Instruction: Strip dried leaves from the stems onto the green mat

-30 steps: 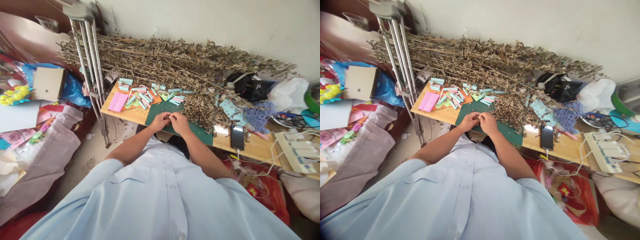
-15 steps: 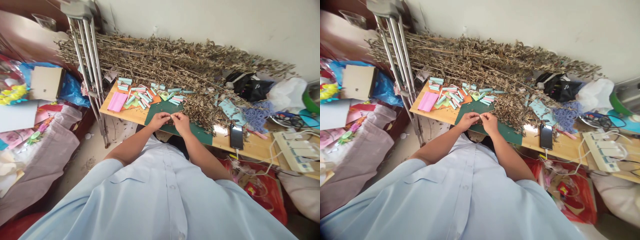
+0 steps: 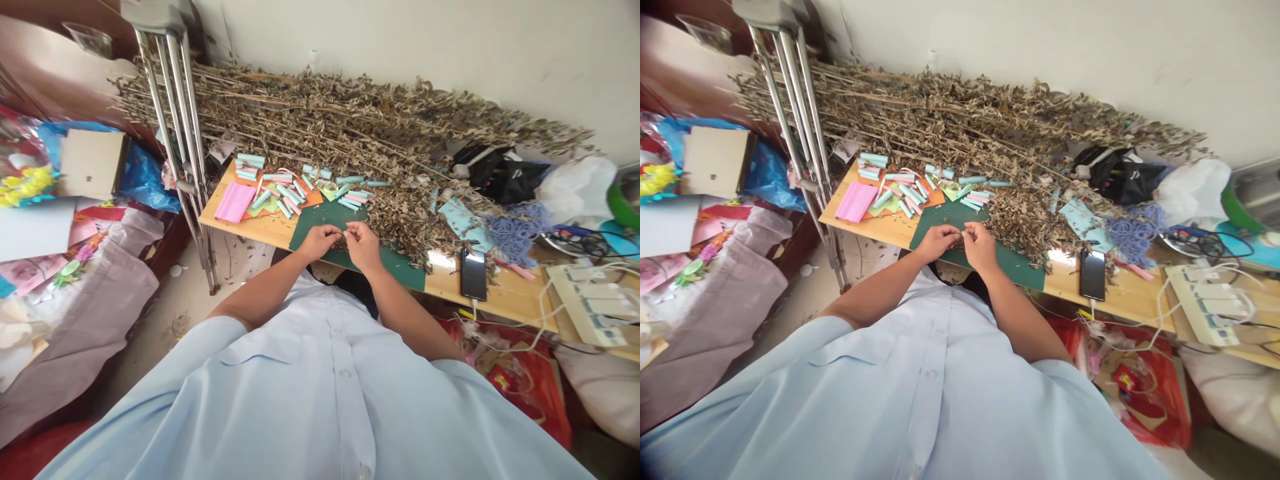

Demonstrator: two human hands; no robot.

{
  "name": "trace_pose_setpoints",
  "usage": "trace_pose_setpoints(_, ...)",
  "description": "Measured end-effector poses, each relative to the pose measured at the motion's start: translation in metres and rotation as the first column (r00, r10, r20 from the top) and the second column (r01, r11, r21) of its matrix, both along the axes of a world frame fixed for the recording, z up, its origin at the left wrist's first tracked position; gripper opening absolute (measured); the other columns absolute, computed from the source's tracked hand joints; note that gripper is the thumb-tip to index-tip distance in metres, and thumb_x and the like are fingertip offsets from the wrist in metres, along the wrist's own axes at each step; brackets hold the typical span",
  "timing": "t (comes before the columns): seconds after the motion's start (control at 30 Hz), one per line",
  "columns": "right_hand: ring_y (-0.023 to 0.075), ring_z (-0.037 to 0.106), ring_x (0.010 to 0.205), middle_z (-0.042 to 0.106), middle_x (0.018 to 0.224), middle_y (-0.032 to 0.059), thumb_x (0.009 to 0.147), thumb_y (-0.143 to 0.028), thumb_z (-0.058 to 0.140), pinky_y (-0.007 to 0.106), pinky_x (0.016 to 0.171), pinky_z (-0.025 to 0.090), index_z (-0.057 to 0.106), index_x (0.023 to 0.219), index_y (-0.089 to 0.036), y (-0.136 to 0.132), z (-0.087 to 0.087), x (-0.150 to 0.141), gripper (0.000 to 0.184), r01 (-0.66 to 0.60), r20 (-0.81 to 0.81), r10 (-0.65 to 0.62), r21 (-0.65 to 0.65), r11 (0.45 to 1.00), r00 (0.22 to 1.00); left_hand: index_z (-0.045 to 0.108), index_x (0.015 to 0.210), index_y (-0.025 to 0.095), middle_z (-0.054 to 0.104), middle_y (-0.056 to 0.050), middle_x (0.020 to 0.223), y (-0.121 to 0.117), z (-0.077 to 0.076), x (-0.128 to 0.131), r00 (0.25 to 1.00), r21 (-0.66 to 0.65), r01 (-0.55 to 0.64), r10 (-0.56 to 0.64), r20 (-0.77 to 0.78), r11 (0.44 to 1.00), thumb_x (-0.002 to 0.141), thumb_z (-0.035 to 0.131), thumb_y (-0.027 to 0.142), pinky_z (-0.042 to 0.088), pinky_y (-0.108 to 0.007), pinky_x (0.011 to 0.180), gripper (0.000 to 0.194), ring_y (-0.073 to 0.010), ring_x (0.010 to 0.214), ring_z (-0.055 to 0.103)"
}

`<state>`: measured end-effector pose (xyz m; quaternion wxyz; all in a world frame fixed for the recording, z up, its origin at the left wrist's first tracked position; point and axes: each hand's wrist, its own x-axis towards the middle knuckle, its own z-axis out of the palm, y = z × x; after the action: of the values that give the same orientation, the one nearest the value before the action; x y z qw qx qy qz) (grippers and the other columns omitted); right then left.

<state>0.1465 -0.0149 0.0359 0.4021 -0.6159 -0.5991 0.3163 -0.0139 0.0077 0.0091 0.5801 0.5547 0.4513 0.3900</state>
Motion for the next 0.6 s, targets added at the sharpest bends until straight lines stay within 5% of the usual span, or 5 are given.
trace_pose_setpoints(0.33, 0.0199, 0.064, 0.081, 0.07, 0.099, 0.0088, 0.086, -0.036, 0.056, 0.036, 0.08, 0.053, 0.061, 0.114, -0.019, 0.001, -0.004, -0.004, 0.034, 0.063, -0.077, -0.062, 0.008, 0.998, 0.995, 0.072, 0.089, 0.012, 0.058, 0.001, 0.061, -0.001, 0.005, -0.001, 0.998, 0.01, 0.003, -0.002, -0.064, 1.0, 0.083, 0.063, 0.036, 0.037, -0.023, 0.056, 0.026, -0.0096, 0.055, 0.05)
trace_pose_setpoints(0.6, 0.0188, 0.062, 0.076, 0.068, 0.091, 0.0056, 0.083, -0.041, 0.061, 0.033, 0.07, 0.053, 0.062, 0.108, -0.02, 0.008, -0.013, 0.003, 0.032, 0.082, -0.176, -0.083, -0.011, 0.997, 0.981, 0.071, 0.09, 0.012, 0.063, 0.0, 0.07, 0.001, 0.0, 0.001, 0.999, -0.05, -0.02, 0.022, 0.038, 0.999, 0.082, 0.066, 0.04, 0.04, -0.022, 0.056, 0.029, -0.0084, 0.057, 0.052)
